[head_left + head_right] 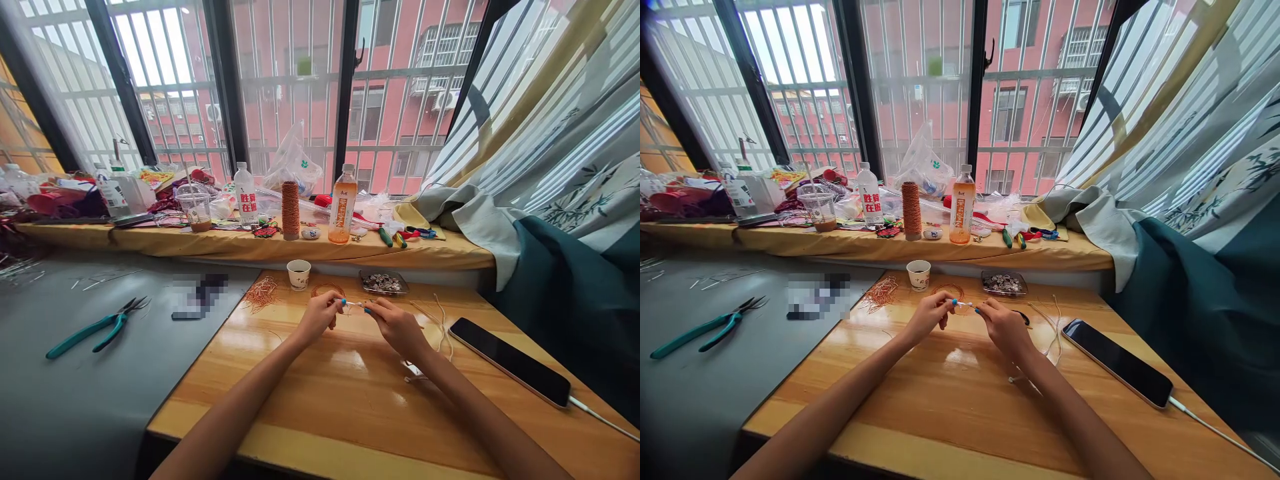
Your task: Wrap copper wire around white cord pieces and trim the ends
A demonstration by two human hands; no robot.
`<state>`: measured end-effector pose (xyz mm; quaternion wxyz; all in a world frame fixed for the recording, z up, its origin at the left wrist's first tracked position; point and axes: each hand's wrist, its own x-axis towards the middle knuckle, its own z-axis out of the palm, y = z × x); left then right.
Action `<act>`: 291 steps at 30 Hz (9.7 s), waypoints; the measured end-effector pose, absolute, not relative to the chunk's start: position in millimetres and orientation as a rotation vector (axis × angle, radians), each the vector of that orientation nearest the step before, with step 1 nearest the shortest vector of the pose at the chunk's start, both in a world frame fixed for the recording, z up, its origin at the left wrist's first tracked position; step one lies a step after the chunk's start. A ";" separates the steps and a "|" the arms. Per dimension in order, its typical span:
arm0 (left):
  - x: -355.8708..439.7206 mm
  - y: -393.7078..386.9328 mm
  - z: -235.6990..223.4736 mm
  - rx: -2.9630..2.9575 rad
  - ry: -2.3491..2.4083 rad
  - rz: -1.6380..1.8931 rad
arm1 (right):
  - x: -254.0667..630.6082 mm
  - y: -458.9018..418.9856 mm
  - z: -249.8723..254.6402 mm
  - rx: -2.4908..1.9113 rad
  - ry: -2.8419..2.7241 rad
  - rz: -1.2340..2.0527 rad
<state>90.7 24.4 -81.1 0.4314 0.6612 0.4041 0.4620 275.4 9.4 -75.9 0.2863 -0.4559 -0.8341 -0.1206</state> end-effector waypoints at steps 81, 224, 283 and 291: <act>77.8 26.8 -70.4 2.001 1.203 1.119 | 245.2 -18.0 -80.6 -0.887 -2.536 -0.381; 71.3 15.9 -51.8 2.102 0.765 0.748 | 278.8 3.0 -42.5 -1.209 -1.861 1.756; 70.3 22.5 -77.7 2.749 1.230 0.485 | 275.2 -0.3 -32.6 -0.783 -1.223 1.540; 70.9 24.3 -73.1 2.522 1.086 0.519 | 255.8 -2.0 -62.2 -0.948 -1.148 1.560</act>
